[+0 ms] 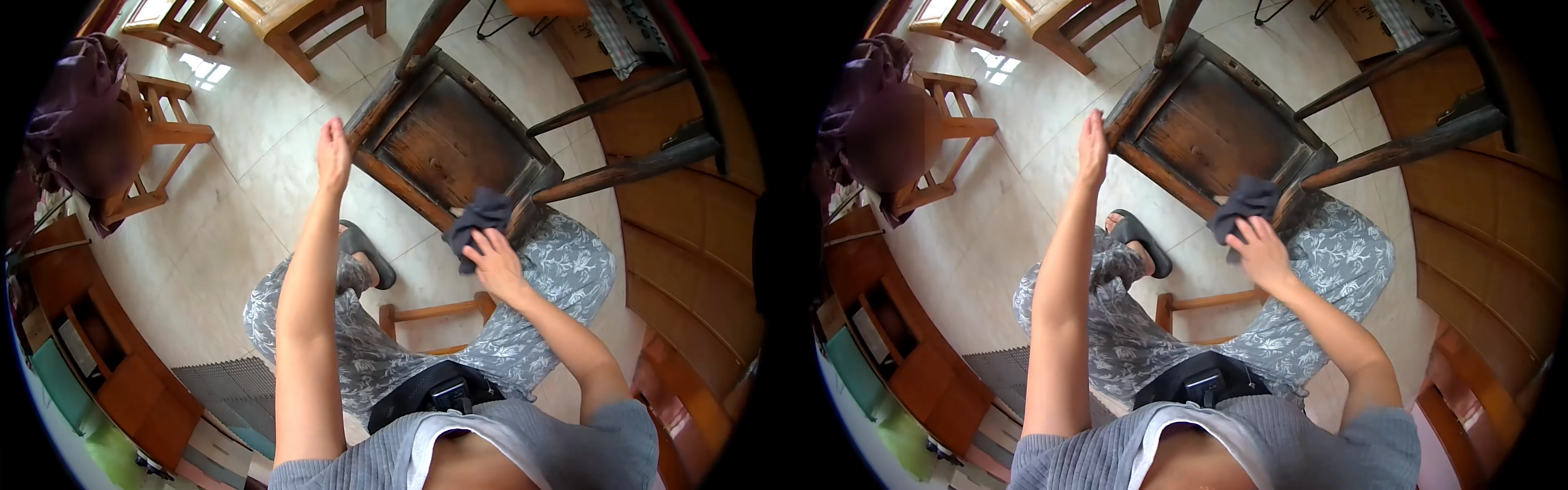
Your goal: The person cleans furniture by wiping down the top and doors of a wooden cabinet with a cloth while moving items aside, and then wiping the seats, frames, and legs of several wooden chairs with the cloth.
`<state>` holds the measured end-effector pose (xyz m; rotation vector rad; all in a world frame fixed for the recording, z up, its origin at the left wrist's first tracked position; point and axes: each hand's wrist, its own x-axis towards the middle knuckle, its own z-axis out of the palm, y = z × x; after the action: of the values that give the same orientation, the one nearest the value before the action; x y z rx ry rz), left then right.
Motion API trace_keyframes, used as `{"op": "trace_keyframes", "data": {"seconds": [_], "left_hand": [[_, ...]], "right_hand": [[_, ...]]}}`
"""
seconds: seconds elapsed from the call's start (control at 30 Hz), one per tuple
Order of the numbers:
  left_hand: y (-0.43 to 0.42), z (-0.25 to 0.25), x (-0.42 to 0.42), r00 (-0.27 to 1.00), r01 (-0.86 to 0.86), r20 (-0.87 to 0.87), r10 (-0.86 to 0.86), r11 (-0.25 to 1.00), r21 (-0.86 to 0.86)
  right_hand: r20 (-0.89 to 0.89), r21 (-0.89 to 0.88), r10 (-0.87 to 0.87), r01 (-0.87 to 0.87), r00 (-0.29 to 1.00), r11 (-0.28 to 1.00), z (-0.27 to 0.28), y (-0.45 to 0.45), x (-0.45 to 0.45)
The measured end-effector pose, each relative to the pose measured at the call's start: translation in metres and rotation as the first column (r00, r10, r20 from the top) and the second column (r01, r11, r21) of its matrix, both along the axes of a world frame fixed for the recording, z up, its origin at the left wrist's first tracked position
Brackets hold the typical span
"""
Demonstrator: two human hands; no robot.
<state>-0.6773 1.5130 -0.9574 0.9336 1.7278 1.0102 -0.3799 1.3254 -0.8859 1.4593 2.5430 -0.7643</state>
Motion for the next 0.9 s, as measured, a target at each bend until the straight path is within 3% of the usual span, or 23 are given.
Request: {"op": "trace_keyframes", "data": {"seconds": [0.03, 0.07, 0.13, 0.23, 0.27, 0.4, 0.43, 0.53, 0.6, 0.67, 0.77, 0.8, 0.87, 0.9], "left_hand": [[0.004, -0.014, 0.001, 0.978, 0.107, -0.183, -0.101, 0.994, 0.025], [0.003, -0.017, 0.011, 0.925, 0.034, -0.379, -0.009, 0.998, 0.06], [0.001, -0.014, 0.018, 0.96, -0.142, -0.229, 0.159, 0.986, 0.087], [0.009, -0.031, 0.028, 0.829, -0.327, -0.459, 0.319, 0.943, 0.066], [0.011, -0.027, 0.031, 0.816, -0.373, -0.459, 0.352, 0.927, 0.049], [0.011, -0.017, 0.029, 0.794, -0.28, -0.546, 0.268, 0.958, 0.062], [0.011, -0.016, 0.03, 0.789, -0.276, -0.553, 0.268, 0.959, 0.072], [0.009, -0.015, 0.032, 0.816, -0.284, -0.512, 0.268, 0.958, 0.049], [0.007, -0.015, 0.032, 0.824, -0.299, -0.488, 0.289, 0.953, 0.059], [0.005, -0.017, 0.033, 0.817, -0.282, -0.493, 0.299, 0.953, 0.11], [0.007, -0.017, 0.033, 0.819, -0.281, -0.481, 0.313, 0.95, 0.14], [0.008, -0.018, 0.034, 0.831, -0.29, -0.457, 0.317, 0.948, 0.129], [0.007, -0.022, 0.03, 0.854, -0.295, -0.421, 0.306, 0.951, 0.095], [0.01, -0.034, 0.026, 0.858, -0.35, -0.351, 0.375, 0.927, 0.136]], "right_hand": [[-0.004, 0.067, -0.067, 0.067, 0.998, 0.996, 0.007, 0.006, -0.001], [-0.013, 0.134, -0.14, 0.14, 0.99, 0.981, 0.013, 0.015, -0.005], [-0.028, 0.117, -0.119, 0.121, 0.993, 0.986, -0.002, 0.056, -0.025], [-0.132, 0.324, -0.165, 0.2, 0.977, 0.925, -0.041, 0.125, -0.078], [-0.168, 0.37, -0.174, 0.226, 0.97, 0.901, -0.042, 0.153, -0.09], [-0.087, 0.615, -0.346, 0.323, 0.934, 0.719, -0.055, 0.244, -0.05], [-0.163, 0.64, -0.307, 0.337, 0.938, 0.691, -0.047, 0.237, -0.038], [0.003, 0.47, -0.472, 0.415, 0.882, 0.779, -0.032, 0.137, -0.02], [0.176, 0.323, -0.464, 0.395, 0.868, 0.86, -0.023, 0.064, -0.03], [0.427, 0.034, -0.347, 0.369, 0.835, 0.929, -0.008, 0.048, -0.074], [-0.153, 0.072, -0.238, 0.251, 0.959, 0.965, -0.029, 0.096, -0.109], [-0.319, 0.128, -0.16, 0.21, 0.934, 0.969, -0.041, 0.123, -0.117], [-0.621, -0.145, -0.2, 0.14, 0.758, 0.979, -0.083, 0.167, -0.139], [-0.603, 0.014, -0.037, 0.057, 0.797, 0.998, -0.073, 0.183, -0.141]]}}
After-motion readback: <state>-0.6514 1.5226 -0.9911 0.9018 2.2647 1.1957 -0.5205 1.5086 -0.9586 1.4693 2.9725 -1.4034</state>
